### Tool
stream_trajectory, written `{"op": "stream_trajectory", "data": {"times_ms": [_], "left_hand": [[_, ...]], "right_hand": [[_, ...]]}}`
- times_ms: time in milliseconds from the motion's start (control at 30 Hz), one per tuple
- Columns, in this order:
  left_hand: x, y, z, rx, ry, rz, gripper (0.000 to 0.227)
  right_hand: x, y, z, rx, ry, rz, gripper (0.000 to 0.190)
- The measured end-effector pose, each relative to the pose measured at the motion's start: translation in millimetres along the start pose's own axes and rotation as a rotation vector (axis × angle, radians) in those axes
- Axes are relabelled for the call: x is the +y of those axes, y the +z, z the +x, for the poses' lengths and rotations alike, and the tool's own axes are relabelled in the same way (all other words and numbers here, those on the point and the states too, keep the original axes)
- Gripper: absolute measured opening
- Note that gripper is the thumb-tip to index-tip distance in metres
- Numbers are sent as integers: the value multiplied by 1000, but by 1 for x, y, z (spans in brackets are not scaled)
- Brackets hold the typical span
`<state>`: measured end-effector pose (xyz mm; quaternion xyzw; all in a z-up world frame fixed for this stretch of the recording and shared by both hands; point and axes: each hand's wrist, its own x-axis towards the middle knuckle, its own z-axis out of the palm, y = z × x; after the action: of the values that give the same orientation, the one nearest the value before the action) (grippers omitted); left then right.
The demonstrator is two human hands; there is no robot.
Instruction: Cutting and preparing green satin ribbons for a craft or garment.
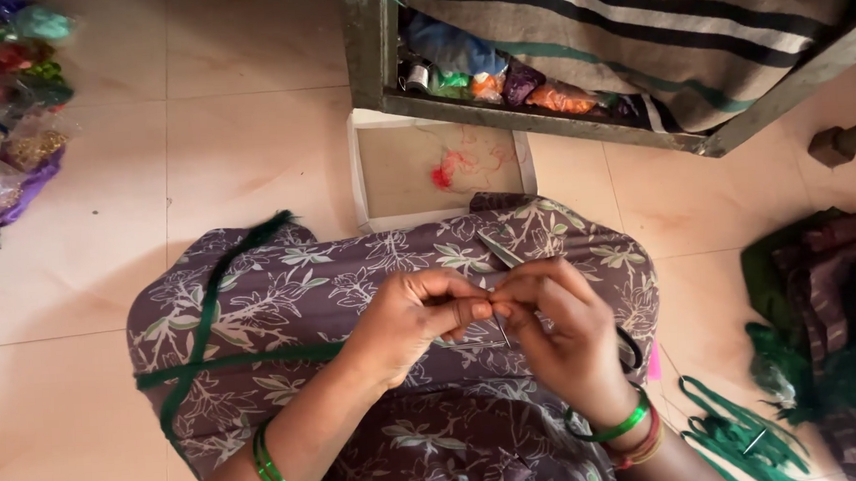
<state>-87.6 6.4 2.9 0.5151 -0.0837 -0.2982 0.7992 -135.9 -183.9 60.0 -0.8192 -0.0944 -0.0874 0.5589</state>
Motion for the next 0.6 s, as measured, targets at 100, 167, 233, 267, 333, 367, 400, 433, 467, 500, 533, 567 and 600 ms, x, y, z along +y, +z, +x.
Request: {"op": "stream_trajectory", "data": {"times_ms": [100,167,233,267,333,367,400,433,467,500,533,567,600], "left_hand": [[5,7,-2,-42,-78,34,19],[0,9,-4,-44,63,176,14],[6,15,-7,-33,53,170,13],[9,19,-8,-25,41,164,11],[13,20,-8,-11,45,164,11],[14,22,-8,3,46,164,10],[12,19,-8,1,48,164,10],[10,16,-7,0,65,175,9],[8,13,-6,-1,82,187,8],[7,12,-4,-2,84,188,8],[5,11,-4,7,73,169,9],[3,10,-4,15,63,151,10],[6,11,-6,16,57,149,10]], "right_hand": [[-3,4,5,44,-268,-303,12],[0,5,4,3,-259,-305,7],[10,6,1,-32,-105,-89,2],[15,7,-1,-64,51,127,3],[13,9,4,-48,257,601,6],[12,9,6,-25,465,1076,11],[15,10,6,-25,463,1074,11],[18,10,7,-46,472,1090,13],[20,10,8,-68,481,1108,14],[13,9,10,-68,479,1108,14],[6,9,11,11,434,886,16],[0,8,12,87,384,664,22],[-3,6,12,89,390,666,22]]}}
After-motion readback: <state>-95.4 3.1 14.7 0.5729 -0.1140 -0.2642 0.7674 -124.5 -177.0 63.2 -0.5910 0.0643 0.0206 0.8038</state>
